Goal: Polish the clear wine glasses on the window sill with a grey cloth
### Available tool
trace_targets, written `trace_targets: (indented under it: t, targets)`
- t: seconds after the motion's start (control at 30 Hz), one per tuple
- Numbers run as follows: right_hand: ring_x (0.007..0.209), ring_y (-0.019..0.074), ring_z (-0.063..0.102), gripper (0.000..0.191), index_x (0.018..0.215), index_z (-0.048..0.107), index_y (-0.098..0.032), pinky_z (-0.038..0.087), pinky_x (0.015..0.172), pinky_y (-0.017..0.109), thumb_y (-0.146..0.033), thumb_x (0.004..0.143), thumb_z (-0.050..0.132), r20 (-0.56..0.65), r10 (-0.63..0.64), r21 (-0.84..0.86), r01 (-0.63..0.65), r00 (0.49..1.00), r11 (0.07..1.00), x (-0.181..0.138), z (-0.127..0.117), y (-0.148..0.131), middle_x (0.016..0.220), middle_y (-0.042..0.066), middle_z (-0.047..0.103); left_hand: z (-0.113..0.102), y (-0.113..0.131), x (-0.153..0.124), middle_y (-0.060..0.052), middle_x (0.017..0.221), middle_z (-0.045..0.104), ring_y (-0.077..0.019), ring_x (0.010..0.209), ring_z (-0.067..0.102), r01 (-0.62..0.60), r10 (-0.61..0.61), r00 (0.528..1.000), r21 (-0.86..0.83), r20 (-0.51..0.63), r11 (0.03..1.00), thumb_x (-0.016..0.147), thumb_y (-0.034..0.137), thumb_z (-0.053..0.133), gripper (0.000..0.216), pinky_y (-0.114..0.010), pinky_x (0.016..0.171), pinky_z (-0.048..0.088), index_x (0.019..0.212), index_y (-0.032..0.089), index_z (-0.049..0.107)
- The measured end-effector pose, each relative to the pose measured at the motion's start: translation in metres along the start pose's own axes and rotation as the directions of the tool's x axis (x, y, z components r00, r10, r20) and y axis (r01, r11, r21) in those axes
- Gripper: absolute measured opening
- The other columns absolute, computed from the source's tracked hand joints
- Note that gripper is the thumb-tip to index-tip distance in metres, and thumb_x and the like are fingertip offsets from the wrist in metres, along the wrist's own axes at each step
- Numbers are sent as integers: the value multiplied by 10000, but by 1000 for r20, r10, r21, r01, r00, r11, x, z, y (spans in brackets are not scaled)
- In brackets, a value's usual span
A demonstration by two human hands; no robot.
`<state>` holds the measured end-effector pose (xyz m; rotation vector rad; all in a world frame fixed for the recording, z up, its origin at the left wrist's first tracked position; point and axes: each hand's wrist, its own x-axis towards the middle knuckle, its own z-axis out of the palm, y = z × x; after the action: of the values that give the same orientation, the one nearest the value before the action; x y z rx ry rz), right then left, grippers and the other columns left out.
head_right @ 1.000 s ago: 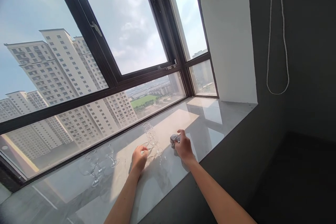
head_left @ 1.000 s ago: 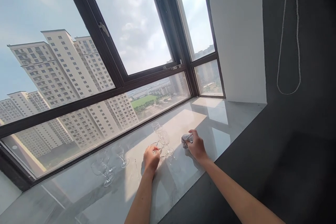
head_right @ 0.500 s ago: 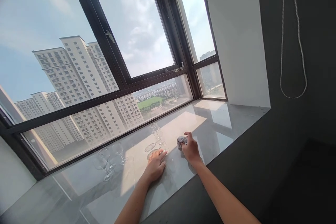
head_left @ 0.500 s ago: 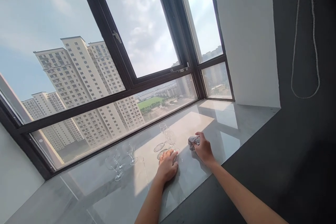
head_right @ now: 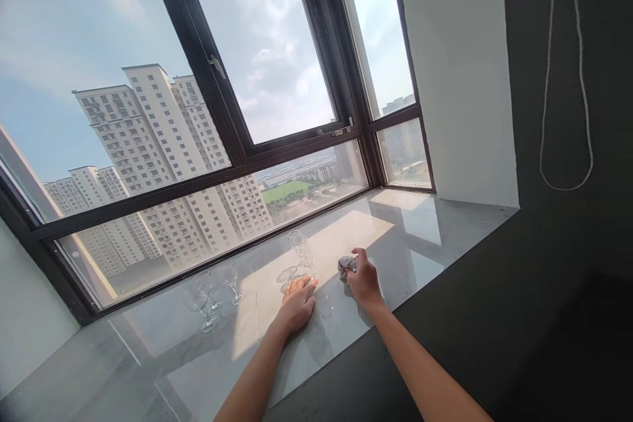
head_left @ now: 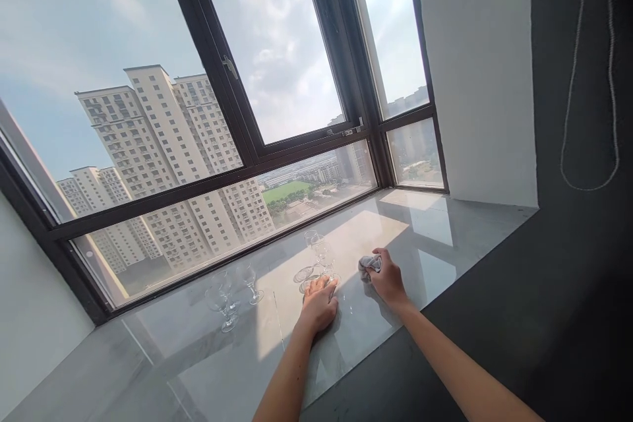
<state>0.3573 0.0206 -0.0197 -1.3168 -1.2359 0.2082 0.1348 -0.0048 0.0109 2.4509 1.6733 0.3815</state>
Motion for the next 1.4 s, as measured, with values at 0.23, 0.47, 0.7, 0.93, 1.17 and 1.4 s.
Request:
trace_targets:
  t: [0.23,0.47,0.7,0.93,1.17,1.4]
  targets:
    - [781,251,641,360,1109,511,-217,461,657,327,-347,773,505,8,-18,-22,18,1000,1000,0,1,4,863,76,679,-2,0,-4,-29,1499,481,-274,1383,393,-20,15,993,-41,-115,999,808,223,498,569,-459,1165,275,1365,319,560]
    - [800,262,647,356,1094,530,-225,464,657,331,-336,756,523,19,-22,-29,22,1000,999,1,2,12,888,96,690,-27,-66,-32,-72,994,633,-219,1023,585,160,-283,670,-239,-686,958,868,173,346,289,-337,946,464,929,240,621]
    - [778,262,640,402,1110,535,-221,456,657,334,-378,740,530,26,4,-57,-3,1000,998,2,1,12,884,98,685,-56,-166,-85,-152,1297,483,-299,1254,442,470,-540,64,-452,-839,758,762,288,573,563,-454,1064,364,1280,192,376]
    - [807,274,645,421,1095,534,-211,472,696,355,-409,724,522,12,2,-77,-1,1000,997,1,2,12,918,119,687,-58,-199,-83,-42,933,688,-233,839,674,510,-801,320,-621,-505,595,836,315,552,346,-321,722,472,1168,257,476]
    - [763,256,653,401,1110,544,-196,478,653,328,-388,758,536,-6,-34,-94,33,999,995,0,-5,4,916,116,696,-43,-150,-87,-26,826,699,-210,796,669,331,-466,602,-329,-648,885,921,392,478,263,-281,705,451,1075,236,623]
    - [936,237,667,288,1127,524,-218,512,758,313,-140,857,459,150,-491,6,496,858,868,-53,-1,-38,999,106,682,-24,-99,-76,-39,796,691,-194,743,636,-6,69,789,104,-611,995,911,210,499,205,-283,673,446,999,201,683]
